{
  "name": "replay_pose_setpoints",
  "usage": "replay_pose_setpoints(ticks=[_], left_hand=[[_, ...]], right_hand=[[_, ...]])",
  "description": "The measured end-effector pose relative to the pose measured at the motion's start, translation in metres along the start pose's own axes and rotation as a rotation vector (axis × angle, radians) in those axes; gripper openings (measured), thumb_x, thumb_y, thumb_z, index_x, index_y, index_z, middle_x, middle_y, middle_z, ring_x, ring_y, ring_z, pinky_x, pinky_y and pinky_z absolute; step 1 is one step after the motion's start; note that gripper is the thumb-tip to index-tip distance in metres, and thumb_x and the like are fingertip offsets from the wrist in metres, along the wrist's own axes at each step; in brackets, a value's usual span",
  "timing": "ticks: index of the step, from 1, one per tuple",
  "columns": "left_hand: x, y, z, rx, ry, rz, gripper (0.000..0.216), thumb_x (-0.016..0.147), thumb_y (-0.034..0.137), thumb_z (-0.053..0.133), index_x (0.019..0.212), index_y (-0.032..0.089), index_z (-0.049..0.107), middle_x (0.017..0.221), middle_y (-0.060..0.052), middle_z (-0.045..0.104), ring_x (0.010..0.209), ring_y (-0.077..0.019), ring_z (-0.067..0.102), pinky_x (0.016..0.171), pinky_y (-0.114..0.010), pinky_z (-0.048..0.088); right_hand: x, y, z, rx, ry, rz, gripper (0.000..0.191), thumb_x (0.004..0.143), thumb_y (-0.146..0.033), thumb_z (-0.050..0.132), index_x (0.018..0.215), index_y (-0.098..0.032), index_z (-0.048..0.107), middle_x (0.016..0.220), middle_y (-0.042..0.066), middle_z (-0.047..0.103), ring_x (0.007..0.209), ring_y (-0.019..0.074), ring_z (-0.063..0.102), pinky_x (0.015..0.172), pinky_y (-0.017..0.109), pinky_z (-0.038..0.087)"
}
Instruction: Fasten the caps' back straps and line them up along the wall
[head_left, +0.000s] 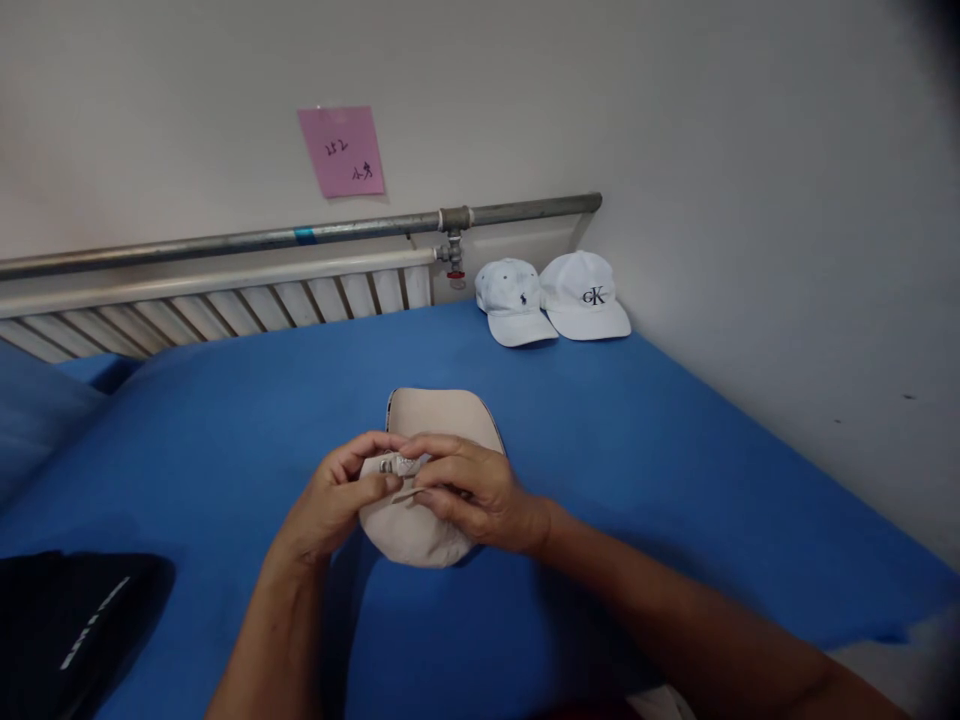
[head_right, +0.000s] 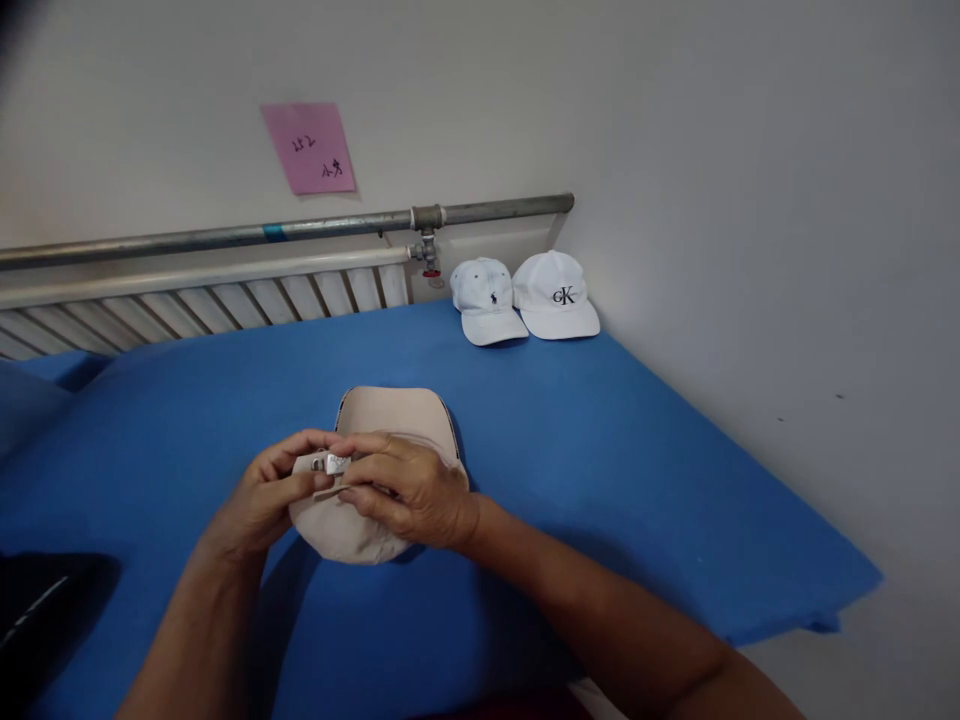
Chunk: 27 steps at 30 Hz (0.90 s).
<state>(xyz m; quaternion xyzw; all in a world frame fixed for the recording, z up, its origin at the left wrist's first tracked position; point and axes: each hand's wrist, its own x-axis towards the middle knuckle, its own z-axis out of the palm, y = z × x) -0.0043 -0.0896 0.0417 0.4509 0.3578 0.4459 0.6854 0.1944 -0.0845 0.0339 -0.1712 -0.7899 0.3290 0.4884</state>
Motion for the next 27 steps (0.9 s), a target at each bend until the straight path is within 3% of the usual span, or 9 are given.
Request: replay_pose_setpoints(ticks=[3,6,9,11,14,19,24,27], left_hand=[[0.0,0.0,0.001,-0.01,0.015,-0.002,0.028,0.066,0.016,0.08,0.093,0.021,0.072,0.081,-0.001,0.072,0.067,-0.01,0.064,0.062,-0.018,0.051],[0.001,0.001,0.001,-0.022,0.047,0.011,0.029,0.063,0.017,0.082,0.09,0.019,0.072,0.08,-0.002,0.073,0.065,-0.01,0.064,0.06,-0.017,0.05],[0.001,0.002,0.0,-0.037,0.069,0.01,0.03,0.059,0.015,0.084,0.086,0.019,0.072,0.075,0.0,0.072,0.06,-0.0093,0.063,0.055,-0.016,0.049],[0.002,0.003,0.002,-0.046,0.078,0.0,0.029,0.058,0.016,0.084,0.084,0.019,0.071,0.072,0.0,0.072,0.057,-0.0096,0.063,0.053,-0.017,0.048],[0.002,0.004,0.004,-0.05,0.111,0.003,0.025,0.06,0.019,0.084,0.081,0.018,0.071,0.071,-0.001,0.072,0.055,-0.0103,0.063,0.051,-0.017,0.048],[0.001,0.005,0.005,-0.043,0.102,-0.004,0.025,0.06,0.02,0.083,0.082,0.018,0.072,0.074,-0.002,0.074,0.058,-0.0111,0.065,0.053,-0.016,0.048],[0.002,0.004,0.003,-0.017,0.123,-0.008,0.024,0.061,0.021,0.082,0.082,0.017,0.071,0.069,-0.001,0.071,0.052,-0.0102,0.062,0.048,-0.017,0.047],[0.002,0.004,0.004,-0.016,0.14,-0.012,0.025,0.059,0.021,0.083,0.08,0.018,0.071,0.067,0.0,0.071,0.052,-0.0101,0.062,0.049,-0.017,0.048]], right_hand=[[-0.001,0.001,0.001,0.03,0.037,-0.01,0.01,0.088,-0.018,0.059,0.093,-0.019,0.067,0.121,0.011,0.062,0.113,0.0204,0.06,0.098,0.038,0.047],[-0.001,0.001,0.0,0.068,0.16,0.078,0.007,0.086,-0.021,0.061,0.09,-0.021,0.067,0.117,0.009,0.063,0.111,0.0201,0.06,0.091,0.035,0.049],[0.002,0.002,-0.002,0.213,0.273,0.336,0.007,0.084,-0.026,0.061,0.083,-0.021,0.065,0.09,0.003,0.066,0.081,0.0138,0.063,0.068,0.026,0.05],[0.004,0.002,-0.002,0.347,0.268,0.542,0.011,0.083,-0.03,0.061,0.078,-0.02,0.062,0.069,-0.002,0.06,0.057,0.0088,0.054,0.05,0.021,0.042],[0.006,0.002,-0.002,0.475,0.247,0.697,0.013,0.079,-0.031,0.062,0.075,-0.019,0.06,0.059,-0.005,0.054,0.046,0.006,0.044,0.041,0.018,0.032],[0.007,-0.002,-0.003,0.518,0.241,0.716,0.013,0.077,-0.031,0.062,0.073,-0.019,0.058,0.057,-0.006,0.052,0.046,0.006,0.042,0.041,0.018,0.031],[0.003,-0.008,-0.001,0.338,0.238,0.465,0.013,0.078,-0.032,0.064,0.075,-0.02,0.062,0.067,-0.002,0.057,0.058,0.0088,0.048,0.056,0.023,0.04],[0.003,-0.007,0.001,0.343,0.242,0.519,0.013,0.079,-0.033,0.064,0.077,-0.02,0.062,0.064,-0.003,0.056,0.056,0.0083,0.048,0.054,0.022,0.04]])
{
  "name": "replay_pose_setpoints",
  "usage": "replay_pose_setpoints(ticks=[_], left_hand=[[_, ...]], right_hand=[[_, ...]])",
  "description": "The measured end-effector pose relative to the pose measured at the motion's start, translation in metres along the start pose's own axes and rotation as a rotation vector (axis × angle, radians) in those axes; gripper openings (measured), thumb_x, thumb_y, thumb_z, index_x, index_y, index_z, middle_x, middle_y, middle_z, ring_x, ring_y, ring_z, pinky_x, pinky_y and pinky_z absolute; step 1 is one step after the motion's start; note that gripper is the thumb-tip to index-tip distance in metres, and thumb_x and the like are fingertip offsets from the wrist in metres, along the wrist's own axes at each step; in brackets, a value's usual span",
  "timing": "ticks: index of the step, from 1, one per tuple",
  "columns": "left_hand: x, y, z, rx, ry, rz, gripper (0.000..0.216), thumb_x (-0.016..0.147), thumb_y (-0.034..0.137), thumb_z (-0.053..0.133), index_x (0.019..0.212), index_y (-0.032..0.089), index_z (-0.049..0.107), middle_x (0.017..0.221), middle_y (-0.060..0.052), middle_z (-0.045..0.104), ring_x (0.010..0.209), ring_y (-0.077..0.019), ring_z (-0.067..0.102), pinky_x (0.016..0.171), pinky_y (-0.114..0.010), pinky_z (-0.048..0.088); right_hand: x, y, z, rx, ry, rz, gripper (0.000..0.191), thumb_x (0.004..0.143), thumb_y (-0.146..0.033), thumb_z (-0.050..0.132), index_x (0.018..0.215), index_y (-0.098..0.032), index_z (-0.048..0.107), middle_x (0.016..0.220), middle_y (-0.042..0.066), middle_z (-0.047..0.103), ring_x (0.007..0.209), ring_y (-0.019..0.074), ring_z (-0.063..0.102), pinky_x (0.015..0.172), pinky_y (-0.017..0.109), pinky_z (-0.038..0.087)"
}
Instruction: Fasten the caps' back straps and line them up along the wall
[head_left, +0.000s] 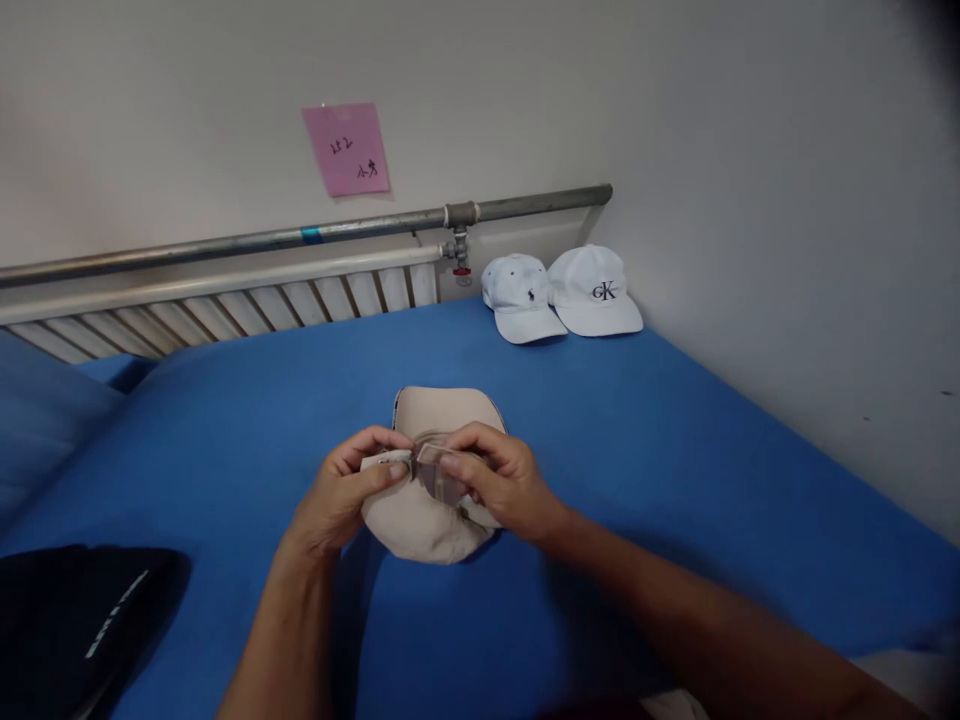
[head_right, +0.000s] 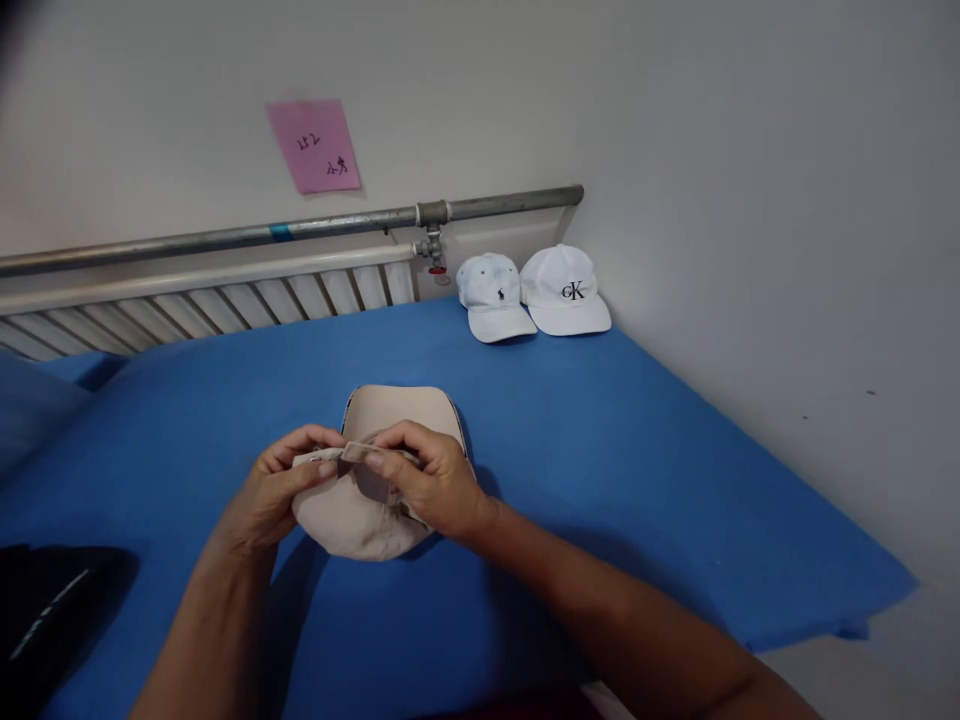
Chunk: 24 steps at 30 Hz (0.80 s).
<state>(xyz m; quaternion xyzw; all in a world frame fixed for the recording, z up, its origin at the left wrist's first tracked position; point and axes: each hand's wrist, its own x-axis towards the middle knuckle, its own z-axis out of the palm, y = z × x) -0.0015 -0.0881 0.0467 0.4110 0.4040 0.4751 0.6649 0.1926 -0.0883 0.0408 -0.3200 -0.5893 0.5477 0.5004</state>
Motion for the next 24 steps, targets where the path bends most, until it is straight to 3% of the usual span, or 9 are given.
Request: replay_pose_setpoints(ticks=[4,9,24], left_hand=[[0.0,0.0012,0.0018,-0.035,0.009,-0.003,0.025,0.057,0.021,0.084,0.079,0.018,0.072,0.069,-0.001,0.073,0.054,-0.0107,0.063,0.051,-0.017,0.049],[0.0011,0.0001,0.0008,-0.041,0.051,0.013,0.024,0.056,0.02,0.085,0.075,0.017,0.071,0.067,0.0,0.072,0.052,-0.0099,0.063,0.05,-0.017,0.048],[0.0025,-0.002,-0.0029,-0.052,0.006,-0.048,0.023,0.057,0.023,0.086,0.074,0.017,0.072,0.063,0.0,0.07,0.049,-0.0082,0.06,0.048,-0.015,0.046]], right_hand=[[0.0043,0.0016,0.0004,0.118,0.007,0.204,0.015,0.078,-0.033,0.063,0.073,-0.019,0.059,0.058,-0.005,0.052,0.047,0.006,0.043,0.043,0.019,0.032],[0.0071,0.0043,-0.001,0.222,-0.051,0.346,0.018,0.075,-0.035,0.066,0.074,-0.018,0.06,0.053,-0.007,0.052,0.042,0.0046,0.04,0.037,0.018,0.026],[0.0065,0.0047,-0.0003,0.265,-0.183,0.3,0.018,0.077,-0.032,0.068,0.071,-0.016,0.06,0.055,-0.006,0.052,0.043,0.0032,0.04,0.04,0.017,0.026]])
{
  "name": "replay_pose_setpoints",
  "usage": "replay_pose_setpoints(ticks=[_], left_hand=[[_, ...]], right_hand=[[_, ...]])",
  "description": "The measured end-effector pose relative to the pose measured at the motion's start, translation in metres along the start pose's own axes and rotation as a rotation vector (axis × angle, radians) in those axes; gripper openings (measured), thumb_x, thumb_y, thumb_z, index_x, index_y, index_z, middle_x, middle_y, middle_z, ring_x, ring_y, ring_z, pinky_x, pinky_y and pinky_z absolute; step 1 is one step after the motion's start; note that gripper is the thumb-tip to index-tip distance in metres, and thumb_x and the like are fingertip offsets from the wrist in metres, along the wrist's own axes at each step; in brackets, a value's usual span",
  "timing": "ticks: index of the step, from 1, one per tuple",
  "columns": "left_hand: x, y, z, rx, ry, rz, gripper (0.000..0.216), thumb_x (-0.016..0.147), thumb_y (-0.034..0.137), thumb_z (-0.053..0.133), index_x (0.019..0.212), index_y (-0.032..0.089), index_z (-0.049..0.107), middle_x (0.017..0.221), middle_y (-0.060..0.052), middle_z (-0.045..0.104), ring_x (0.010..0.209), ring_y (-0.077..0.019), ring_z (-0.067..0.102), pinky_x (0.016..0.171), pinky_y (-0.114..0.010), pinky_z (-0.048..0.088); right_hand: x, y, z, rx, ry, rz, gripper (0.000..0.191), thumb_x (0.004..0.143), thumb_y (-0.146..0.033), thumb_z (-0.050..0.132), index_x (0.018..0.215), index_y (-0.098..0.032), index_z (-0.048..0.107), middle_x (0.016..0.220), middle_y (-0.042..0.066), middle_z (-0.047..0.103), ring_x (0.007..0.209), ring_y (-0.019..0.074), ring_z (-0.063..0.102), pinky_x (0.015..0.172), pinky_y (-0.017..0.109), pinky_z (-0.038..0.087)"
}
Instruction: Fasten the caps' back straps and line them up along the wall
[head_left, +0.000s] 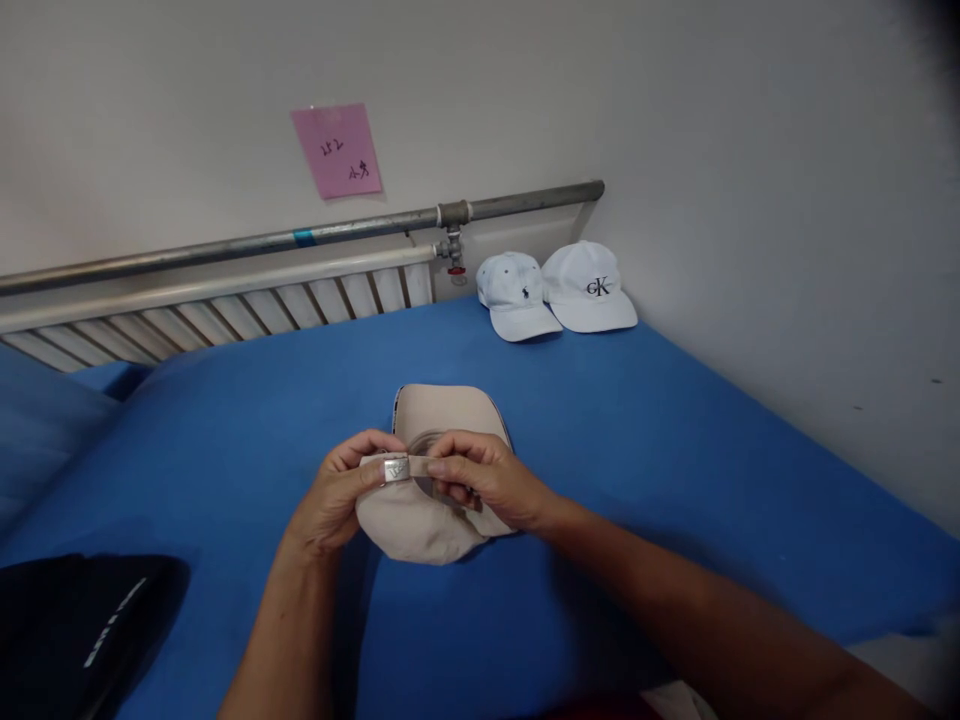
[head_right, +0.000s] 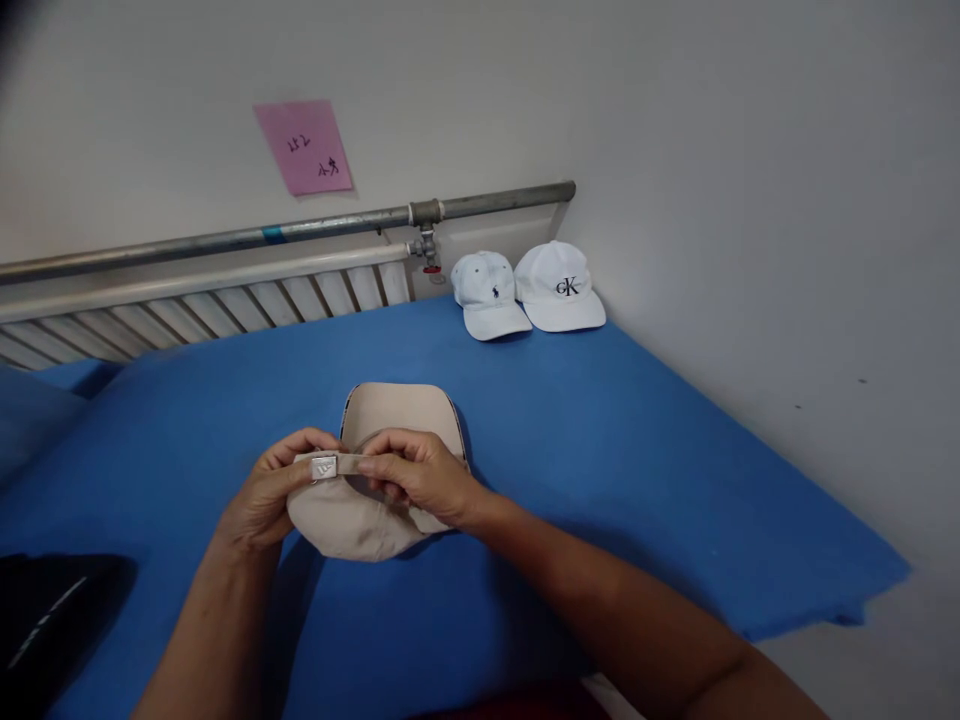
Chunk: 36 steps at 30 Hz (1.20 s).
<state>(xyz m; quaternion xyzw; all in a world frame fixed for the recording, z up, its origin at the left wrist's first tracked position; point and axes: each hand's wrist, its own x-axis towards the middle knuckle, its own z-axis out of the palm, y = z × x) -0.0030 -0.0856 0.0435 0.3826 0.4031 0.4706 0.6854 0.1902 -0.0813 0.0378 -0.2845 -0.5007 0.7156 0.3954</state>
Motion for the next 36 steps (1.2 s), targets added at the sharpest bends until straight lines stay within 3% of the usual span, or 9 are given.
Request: replay_pose_setpoints(ticks=[8,26,32,36], left_hand=[[0.0,0.0,0.0,-0.013,-0.007,-0.016,0.026,0.055,0.024,0.087,0.075,0.017,0.073,0.063,-0.001,0.071,0.049,-0.0091,0.061,0.048,-0.015,0.047],[-0.002,0.002,0.009,0.014,-0.025,0.001,0.024,0.058,0.029,0.086,0.077,0.019,0.075,0.064,-0.001,0.072,0.052,-0.0086,0.063,0.049,-0.014,0.048],[-0.005,0.001,0.006,0.108,-0.104,-0.014,0.033,0.056,0.018,0.087,0.086,0.023,0.075,0.074,0.0,0.075,0.059,-0.0105,0.067,0.055,-0.016,0.052],[-0.004,0.0,0.007,0.165,-0.072,0.04,0.03,0.057,0.019,0.087,0.084,0.023,0.074,0.073,0.002,0.074,0.06,-0.0082,0.066,0.056,-0.014,0.051]], right_hand=[[-0.001,-0.003,0.0,-0.049,-0.021,-0.029,0.019,0.078,-0.032,0.067,0.071,-0.017,0.059,0.055,-0.006,0.05,0.044,0.0042,0.039,0.041,0.018,0.028],[0.0,0.0,0.008,-0.209,0.164,-0.088,0.014,0.075,-0.028,0.062,0.067,-0.018,0.058,0.055,-0.005,0.05,0.048,0.006,0.039,0.044,0.019,0.029],[-0.001,-0.001,0.011,-0.135,0.154,-0.029,0.013,0.074,-0.029,0.061,0.068,-0.018,0.057,0.054,-0.006,0.05,0.044,0.0047,0.038,0.04,0.018,0.027],[-0.001,-0.004,0.01,-0.094,0.118,-0.018,0.015,0.075,-0.03,0.062,0.068,-0.017,0.057,0.055,-0.006,0.051,0.041,0.0035,0.036,0.039,0.017,0.026]])
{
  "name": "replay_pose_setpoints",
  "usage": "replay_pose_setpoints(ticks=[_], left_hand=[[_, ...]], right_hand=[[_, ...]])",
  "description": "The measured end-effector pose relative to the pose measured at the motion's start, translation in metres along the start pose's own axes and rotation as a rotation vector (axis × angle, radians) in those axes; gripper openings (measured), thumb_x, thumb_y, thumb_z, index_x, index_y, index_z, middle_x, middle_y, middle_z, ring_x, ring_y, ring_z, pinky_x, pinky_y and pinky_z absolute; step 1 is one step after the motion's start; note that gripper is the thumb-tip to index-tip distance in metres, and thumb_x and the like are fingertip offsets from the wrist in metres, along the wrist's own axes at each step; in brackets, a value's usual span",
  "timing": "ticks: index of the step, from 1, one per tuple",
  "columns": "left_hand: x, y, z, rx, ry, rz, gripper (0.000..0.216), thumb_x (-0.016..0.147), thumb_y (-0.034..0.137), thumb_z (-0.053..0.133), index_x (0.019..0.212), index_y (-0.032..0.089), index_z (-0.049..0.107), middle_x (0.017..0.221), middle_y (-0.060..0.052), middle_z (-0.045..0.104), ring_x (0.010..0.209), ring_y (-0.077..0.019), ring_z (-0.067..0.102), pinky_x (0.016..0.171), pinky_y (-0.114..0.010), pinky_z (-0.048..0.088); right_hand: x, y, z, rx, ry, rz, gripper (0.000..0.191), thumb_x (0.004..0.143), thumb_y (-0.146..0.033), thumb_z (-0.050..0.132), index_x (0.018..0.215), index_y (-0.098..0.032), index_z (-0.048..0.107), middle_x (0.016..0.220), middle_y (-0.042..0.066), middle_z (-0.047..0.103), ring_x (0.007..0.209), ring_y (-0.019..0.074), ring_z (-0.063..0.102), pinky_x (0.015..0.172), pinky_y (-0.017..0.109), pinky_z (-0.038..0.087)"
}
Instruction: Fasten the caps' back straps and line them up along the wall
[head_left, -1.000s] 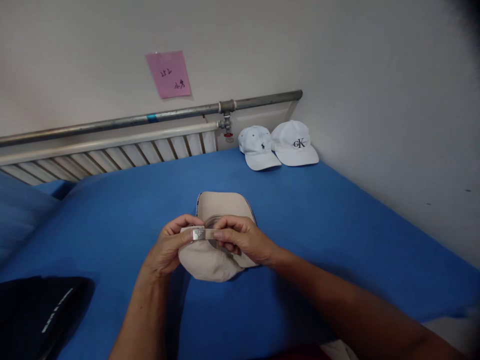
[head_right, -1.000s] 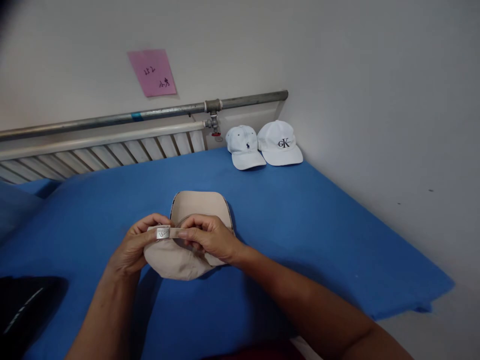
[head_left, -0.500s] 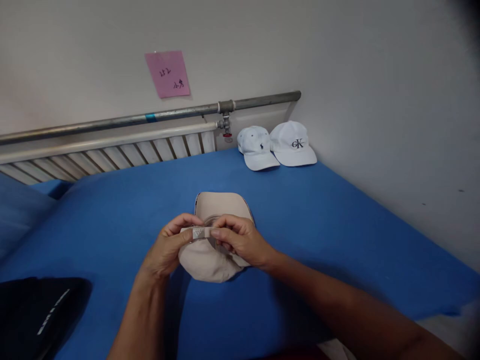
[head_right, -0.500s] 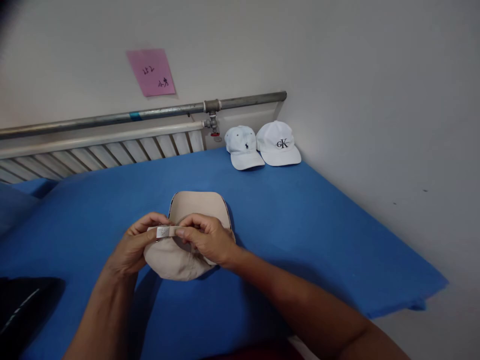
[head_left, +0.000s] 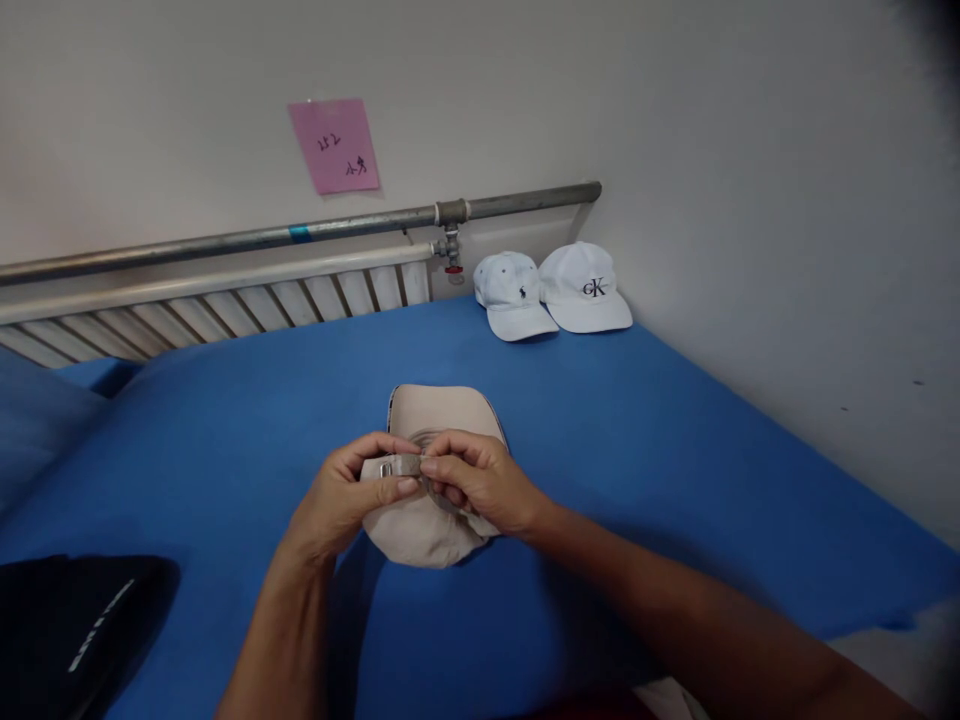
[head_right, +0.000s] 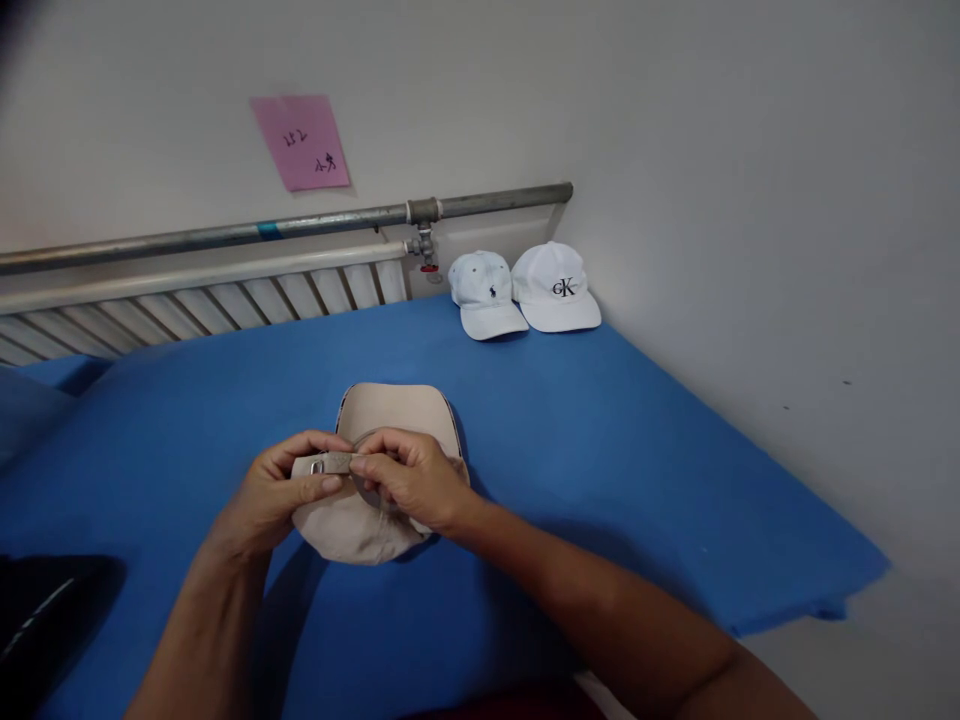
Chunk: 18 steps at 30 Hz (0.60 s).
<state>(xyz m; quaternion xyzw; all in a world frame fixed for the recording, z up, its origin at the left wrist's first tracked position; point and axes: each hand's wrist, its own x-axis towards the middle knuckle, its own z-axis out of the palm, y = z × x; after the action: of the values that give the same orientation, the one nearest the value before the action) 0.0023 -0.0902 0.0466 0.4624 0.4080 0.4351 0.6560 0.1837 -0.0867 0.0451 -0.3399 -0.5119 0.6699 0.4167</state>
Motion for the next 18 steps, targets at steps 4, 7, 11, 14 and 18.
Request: replay_pose_setpoints(ticks=[4,7,11,14,18], left_hand=[[0.001,0.0,0.0,0.012,0.015,0.042,0.027,0.059,0.021,0.086,0.083,0.022,0.074,0.072,0.003,0.072,0.061,-0.0073,0.064,0.058,-0.014,0.051],[0.001,0.0,0.0,0.006,0.017,0.051,0.027,0.059,0.021,0.086,0.083,0.022,0.074,0.072,0.003,0.072,0.06,-0.0072,0.064,0.057,-0.014,0.05],[0.0,-0.001,0.0,0.018,-0.029,0.042,0.028,0.061,0.02,0.085,0.087,0.023,0.074,0.077,0.001,0.074,0.065,-0.0093,0.067,0.061,-0.015,0.052],[0.0,-0.002,-0.001,0.037,-0.031,0.052,0.027,0.062,0.019,0.084,0.087,0.023,0.074,0.079,0.001,0.074,0.067,-0.0096,0.067,0.062,-0.016,0.052],[0.0,-0.002,-0.002,0.03,-0.003,0.076,0.027,0.061,0.018,0.084,0.086,0.023,0.074,0.075,0.003,0.073,0.062,-0.0081,0.064,0.058,-0.015,0.051]], right_hand=[[0.0,-0.005,-0.008,-0.047,-0.024,0.017,0.01,0.075,-0.027,0.064,0.075,-0.017,0.061,0.057,-0.005,0.054,0.049,0.0059,0.047,0.043,0.017,0.036],[0.001,-0.005,-0.013,-0.028,-0.024,0.008,0.011,0.071,-0.022,0.067,0.08,-0.017,0.061,0.061,-0.005,0.057,0.05,0.0062,0.05,0.046,0.018,0.04],[0.001,-0.003,-0.013,0.033,-0.07,-0.006,0.016,0.069,-0.021,0.07,0.08,-0.018,0.058,0.064,-0.005,0.059,0.049,0.0058,0.051,0.047,0.018,0.041],[0.001,-0.005,-0.013,0.032,-0.09,-0.006,0.016,0.07,-0.021,0.069,0.081,-0.018,0.057,0.065,-0.006,0.059,0.049,0.0054,0.051,0.047,0.018,0.041],[0.001,-0.012,-0.018,-0.02,-0.052,-0.02,0.017,0.069,-0.018,0.069,0.084,-0.018,0.059,0.075,-0.004,0.061,0.057,0.0057,0.055,0.05,0.017,0.043]])
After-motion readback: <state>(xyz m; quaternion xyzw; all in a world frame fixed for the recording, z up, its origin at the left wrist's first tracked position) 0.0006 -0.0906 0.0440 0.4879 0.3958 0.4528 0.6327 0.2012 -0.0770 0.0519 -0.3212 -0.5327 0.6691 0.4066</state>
